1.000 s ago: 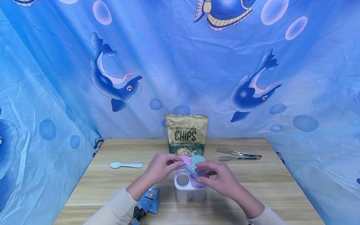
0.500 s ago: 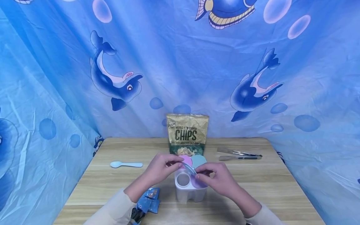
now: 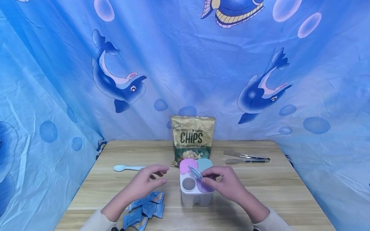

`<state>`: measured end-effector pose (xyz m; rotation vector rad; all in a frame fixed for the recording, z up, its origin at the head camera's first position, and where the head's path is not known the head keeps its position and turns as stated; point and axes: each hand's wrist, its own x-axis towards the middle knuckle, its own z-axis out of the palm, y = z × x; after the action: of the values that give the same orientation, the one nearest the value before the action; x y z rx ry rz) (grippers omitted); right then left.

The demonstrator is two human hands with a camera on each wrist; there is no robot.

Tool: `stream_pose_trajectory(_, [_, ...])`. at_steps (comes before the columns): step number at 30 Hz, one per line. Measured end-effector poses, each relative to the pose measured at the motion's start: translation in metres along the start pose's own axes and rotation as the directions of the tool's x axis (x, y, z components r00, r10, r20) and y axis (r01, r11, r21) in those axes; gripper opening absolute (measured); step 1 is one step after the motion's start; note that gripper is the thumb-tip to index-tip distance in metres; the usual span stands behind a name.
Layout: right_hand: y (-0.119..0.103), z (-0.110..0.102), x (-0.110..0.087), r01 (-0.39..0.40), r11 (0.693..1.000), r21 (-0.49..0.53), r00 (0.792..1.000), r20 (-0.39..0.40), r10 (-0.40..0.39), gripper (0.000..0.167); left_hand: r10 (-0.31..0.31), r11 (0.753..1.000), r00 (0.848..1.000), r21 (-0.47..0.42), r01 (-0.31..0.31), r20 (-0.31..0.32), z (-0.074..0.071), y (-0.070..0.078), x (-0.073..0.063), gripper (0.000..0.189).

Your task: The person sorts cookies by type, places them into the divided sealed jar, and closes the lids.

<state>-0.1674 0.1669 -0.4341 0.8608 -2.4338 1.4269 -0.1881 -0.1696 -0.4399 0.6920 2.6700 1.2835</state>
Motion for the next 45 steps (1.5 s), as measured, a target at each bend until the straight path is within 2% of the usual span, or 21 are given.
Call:
stream_pose_trajectory(3, [0.0, 0.0, 0.0, -0.006, 1.0, -0.001, 1.0, -0.002, 0.006, 0.015, -0.079, 0.997, 0.997, 0.006, 0.079, 0.006, -0.007, -0.017, -0.012, 0.043])
stream_pose_trajectory(6, [-0.001, 0.001, -0.001, -0.001, 1.0, 0.001, 1.0, -0.001, 0.001, 0.014, -0.168, 0.986, 0.986, 0.001, 0.168, -0.009, -0.013, -0.033, -0.024, 0.045])
stream_pose_trajectory(9, [0.0, 0.001, -0.001, 0.009, 1.0, 0.007, 1.0, 0.0, -0.009, 0.014, -0.252, 0.968, 0.967, -0.012, 0.251, -0.044, -0.018, -0.047, -0.036, 0.049])
stream_pose_trajectory(13, [0.0, 0.001, 0.0, 0.015, 1.0, 0.009, 1.0, -0.002, -0.015, 0.014, -0.331, 0.943, 0.94, 0.007, 0.332, -0.086, -0.022, -0.064, -0.05, 0.054])
stream_pose_trajectory(20, [-0.001, 0.0, -0.001, 0.013, 1.0, 0.006, 1.0, -0.002, -0.013, 0.015, -0.434, 0.9, 0.899, 0.02, 0.435, -0.054, -0.024, -0.085, -0.064, 0.063])
stream_pose_trajectory(22, [-0.001, 0.0, -0.001, 0.006, 1.0, 0.009, 1.0, 0.001, -0.006, 0.015, -0.441, 0.897, 0.897, 0.021, 0.442, -0.039, -0.023, -0.089, -0.068, 0.064])
stream_pose_trajectory(28, [-0.001, 0.001, -0.003, -0.009, 1.0, 0.012, 1.0, 0.001, 0.009, 0.014, -0.431, 0.902, 0.902, 0.026, 0.431, -0.015, -0.019, -0.097, -0.076, 0.056])
stream_pose_trajectory(33, [0.0, 0.002, -0.004, -0.005, 1.0, 0.007, 1.0, -0.001, 0.005, 0.013, -0.451, 0.892, 0.892, 0.024, 0.452, -0.015, -0.015, -0.1, -0.077, 0.051])
stream_pose_trajectory(40, [0.0, 0.002, -0.003, -0.003, 1.0, 0.002, 1.0, -0.006, 0.003, 0.014, -0.484, 0.872, 0.874, 0.067, 0.485, -0.039, -0.009, -0.102, -0.075, 0.042])
stream_pose_trajectory(43, [0.001, 0.002, -0.003, 0.005, 1.0, 0.003, 1.0, -0.009, -0.005, 0.014, -0.478, 0.872, 0.877, 0.095, 0.48, -0.048, -0.008, -0.102, -0.074, 0.039])
stream_pose_trajectory(45, [0.001, 0.002, -0.003, 0.01, 1.0, 0.003, 1.0, -0.01, -0.01, 0.013, -0.463, 0.878, 0.885, 0.113, 0.465, -0.048, -0.008, -0.103, -0.074, 0.037])
